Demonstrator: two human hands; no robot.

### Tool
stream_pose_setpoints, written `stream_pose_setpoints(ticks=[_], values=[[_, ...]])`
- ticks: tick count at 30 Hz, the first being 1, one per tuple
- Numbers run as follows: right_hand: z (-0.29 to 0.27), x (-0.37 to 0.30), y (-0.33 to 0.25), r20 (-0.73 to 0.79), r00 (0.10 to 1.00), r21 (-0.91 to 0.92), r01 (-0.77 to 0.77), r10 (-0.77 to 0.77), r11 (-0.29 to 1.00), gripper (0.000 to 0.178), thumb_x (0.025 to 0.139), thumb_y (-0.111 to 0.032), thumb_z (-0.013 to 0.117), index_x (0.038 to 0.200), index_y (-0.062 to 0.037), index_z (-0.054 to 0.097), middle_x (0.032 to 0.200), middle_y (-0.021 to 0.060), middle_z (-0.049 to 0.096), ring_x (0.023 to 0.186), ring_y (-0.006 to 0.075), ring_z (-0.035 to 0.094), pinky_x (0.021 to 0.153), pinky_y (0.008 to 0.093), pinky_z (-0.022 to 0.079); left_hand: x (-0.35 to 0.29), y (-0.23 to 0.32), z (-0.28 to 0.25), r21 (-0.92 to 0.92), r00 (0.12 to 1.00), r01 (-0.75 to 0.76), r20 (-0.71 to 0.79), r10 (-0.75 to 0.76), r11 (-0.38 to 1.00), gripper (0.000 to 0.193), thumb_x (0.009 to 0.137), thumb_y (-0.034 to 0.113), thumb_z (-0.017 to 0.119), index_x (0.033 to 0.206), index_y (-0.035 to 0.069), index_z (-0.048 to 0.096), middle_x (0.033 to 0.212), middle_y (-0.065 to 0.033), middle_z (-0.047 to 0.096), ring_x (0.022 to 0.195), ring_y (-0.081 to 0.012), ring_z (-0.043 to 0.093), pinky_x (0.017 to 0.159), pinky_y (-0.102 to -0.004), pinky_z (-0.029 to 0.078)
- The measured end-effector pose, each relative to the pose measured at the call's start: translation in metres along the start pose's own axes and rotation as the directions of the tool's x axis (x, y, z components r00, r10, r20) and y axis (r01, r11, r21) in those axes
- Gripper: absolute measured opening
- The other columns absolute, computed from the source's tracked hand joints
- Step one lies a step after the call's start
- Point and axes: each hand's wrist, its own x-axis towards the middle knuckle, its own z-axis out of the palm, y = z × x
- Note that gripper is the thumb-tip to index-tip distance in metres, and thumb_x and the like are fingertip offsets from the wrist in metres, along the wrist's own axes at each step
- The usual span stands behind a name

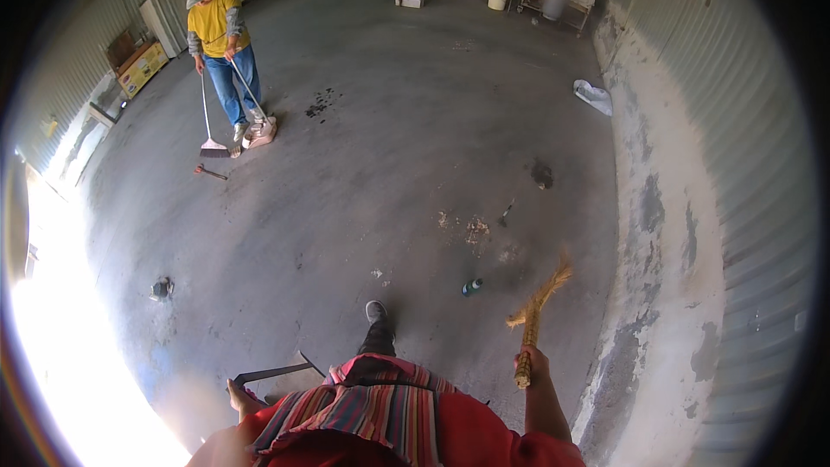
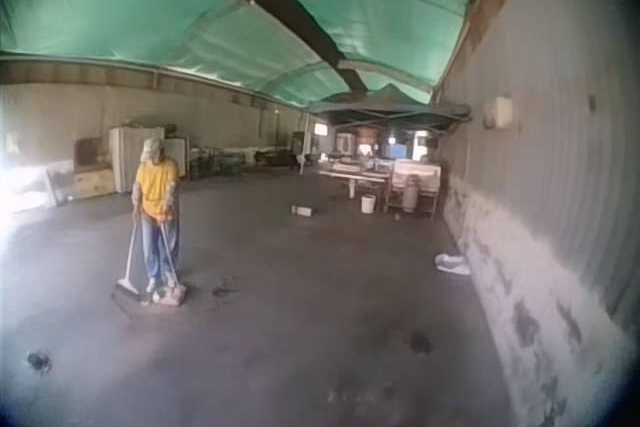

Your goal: The person sweeps debris and trash from a concrete floor into a dustpan and then into a bucket.

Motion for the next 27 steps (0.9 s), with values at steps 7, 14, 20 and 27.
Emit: stream_pose_setpoints(ticks=[7,14,20,27], values=[[0.124,0.077,-0.103,-0.243,0.970,-0.216,-0.080,0.026,0.973,0.020,0.074,-0.010,0.061,0.082,0.0059,0.051,0.061,0.0124,0.052,0.046,0.0227,0.056,0.038,0.0311,0.047,0.012,-0.014,0.258,0.072,0.990,0.015,0.142,-0.025,0.997,0.041,0.080,0.041,0.065,0.061,0.008,0.050,0.045,-0.0002,0.043,0.033,-0.0121,0.038,0.031,-0.0256,0.029],[0.231,0.200,-0.187,-0.191,0.976,-0.014,-0.109,0.104,0.994,0.020,0.073,-0.013,0.057,0.081,0.0035,0.050,0.062,0.0140,0.053,0.045,0.0232,0.054,0.037,0.0310,0.047,-0.040,0.027,0.505,0.037,0.968,0.059,0.241,-0.066,0.998,0.038,0.081,0.037,0.064,0.058,0.011,0.048,0.048,-0.0013,0.045,0.036,-0.0127,0.039,0.033,-0.0260,0.031],[0.357,0.307,-0.313,-0.116,0.983,-0.095,-0.151,0.140,0.984,0.020,0.075,-0.014,0.058,0.082,0.0041,0.052,0.061,0.0136,0.054,0.045,0.0223,0.055,0.037,0.0309,0.046,-0.121,0.085,0.706,0.160,0.957,0.131,0.237,-0.167,0.978,0.035,0.078,0.049,0.062,0.070,0.015,0.055,0.053,0.0024,0.049,0.044,-0.0122,0.045,0.040,-0.0306,0.031],[0.538,0.443,-0.481,0.172,0.984,-0.109,-0.025,0.044,0.994,0.020,0.078,-0.020,0.055,0.080,0.0000,0.052,0.062,0.0110,0.056,0.046,0.0195,0.054,0.041,0.0279,0.046,-0.166,0.146,0.917,0.124,0.903,0.089,0.409,-0.133,0.988,0.034,0.078,0.054,0.057,0.075,0.020,0.056,0.055,0.0039,0.049,0.049,-0.0151,0.047,0.046,-0.0416,0.034]])
